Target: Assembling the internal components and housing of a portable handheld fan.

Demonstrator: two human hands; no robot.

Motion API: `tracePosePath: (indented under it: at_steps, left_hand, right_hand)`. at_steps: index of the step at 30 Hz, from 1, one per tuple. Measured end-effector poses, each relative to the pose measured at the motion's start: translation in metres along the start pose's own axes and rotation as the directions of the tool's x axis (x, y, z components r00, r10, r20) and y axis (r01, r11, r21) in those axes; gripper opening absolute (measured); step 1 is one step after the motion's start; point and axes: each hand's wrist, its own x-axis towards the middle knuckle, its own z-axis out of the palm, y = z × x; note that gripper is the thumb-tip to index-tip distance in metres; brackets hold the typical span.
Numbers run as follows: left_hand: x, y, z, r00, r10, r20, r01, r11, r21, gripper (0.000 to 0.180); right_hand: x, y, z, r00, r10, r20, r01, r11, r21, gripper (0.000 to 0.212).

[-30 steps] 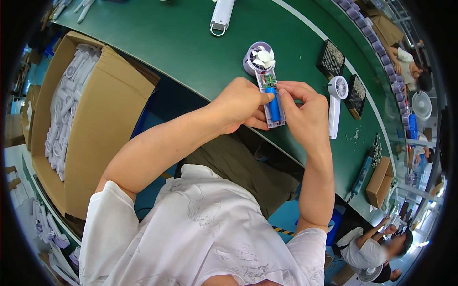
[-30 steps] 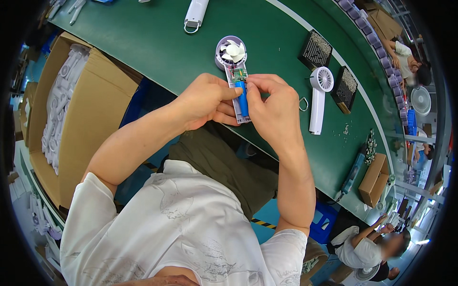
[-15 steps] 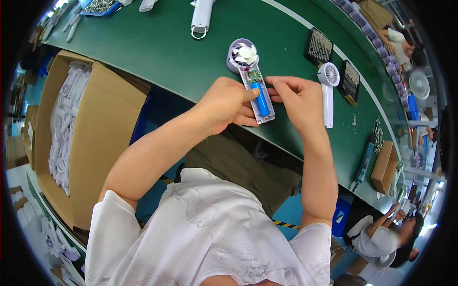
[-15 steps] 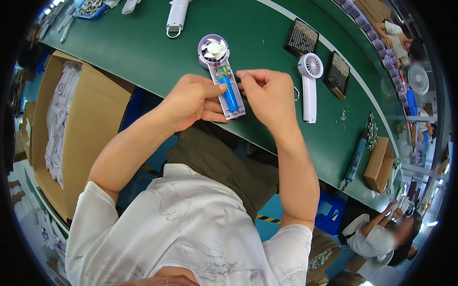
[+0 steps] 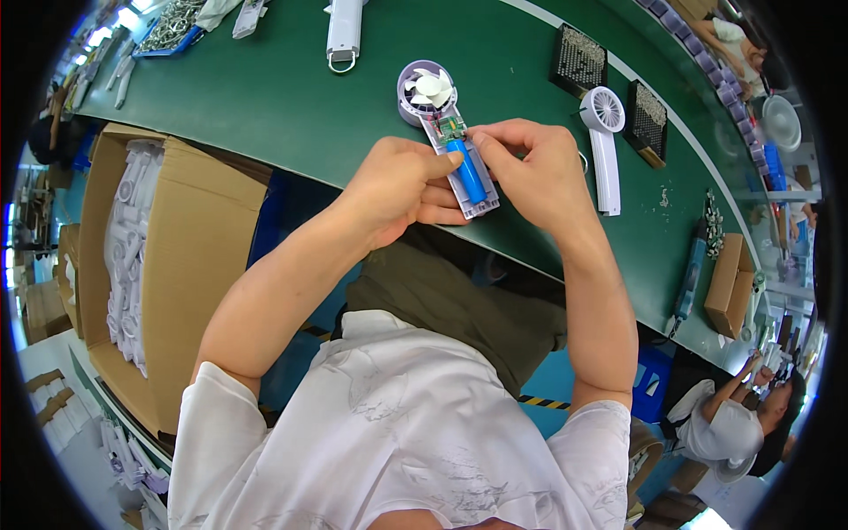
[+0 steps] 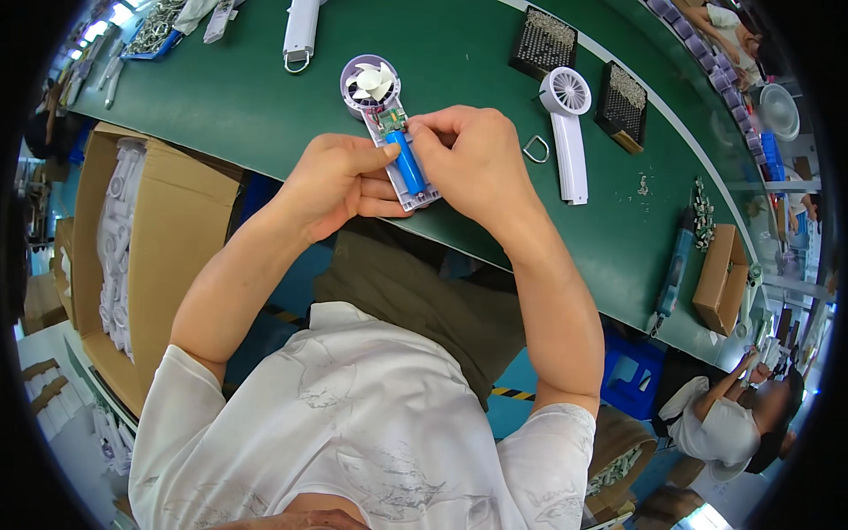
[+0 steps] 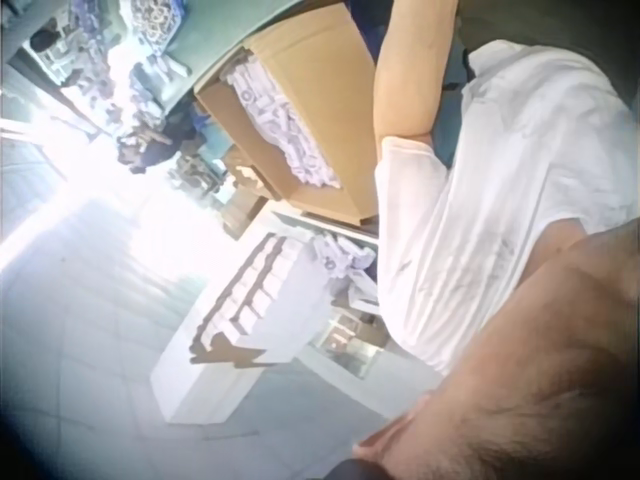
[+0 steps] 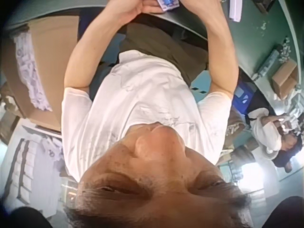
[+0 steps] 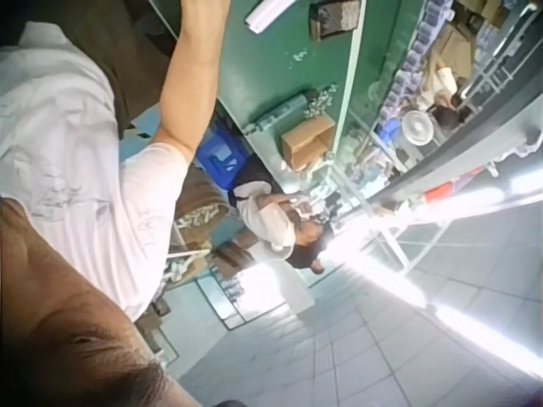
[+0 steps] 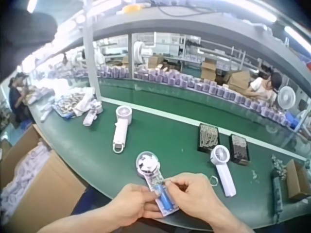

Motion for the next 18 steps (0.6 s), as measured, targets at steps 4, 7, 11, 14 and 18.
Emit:
tracePosePath:
  at_steps: [4, 7, 11, 14, 18]
  left_hand:
    - [0.002, -0.002, -0.003, 1.0, 0.003, -0.004, -0.003, 1.0, 0.015, 0.038]
    - [0.002, -0.002, -0.004, 1.0, 0.011, -0.013, -0.011, 1.0, 0.01, 0.038]
    - [0.003, -0.003, -0.004, 1.0, 0.001, 0.015, -0.001, 1.0, -0.002, 0.037]
    - [0.003, -0.002, -0.003, 1.0, -0.004, 0.013, 0.003, 1.0, 0.012, 0.036]
    - [0.002, -0.002, -0.003, 1.0, -0.008, 0.007, 0.008, 1.0, 0.003, 0.035]
  right_hand:
    - [-0.007, -0.003, 0.005, 0.977, -0.214, -0.01, 0.21, 0.964, -0.163, 0.021]
    - [0.0, -0.019, 0.002, 0.992, -0.128, -0.011, 0.124, 0.977, -0.171, 0.024]
    - [0.021, -0.01, 0.004, 0.999, -0.025, -0.032, 0.02, 0.992, -0.126, 0.043]
    - [0.029, -0.012, 0.007, 1.0, -0.007, -0.017, 0.005, 0.992, -0.128, 0.055]
    - [0.032, -0.022, 0.011, 0.999, 0.038, -0.036, -0.044, 0.982, -0.185, 0.058]
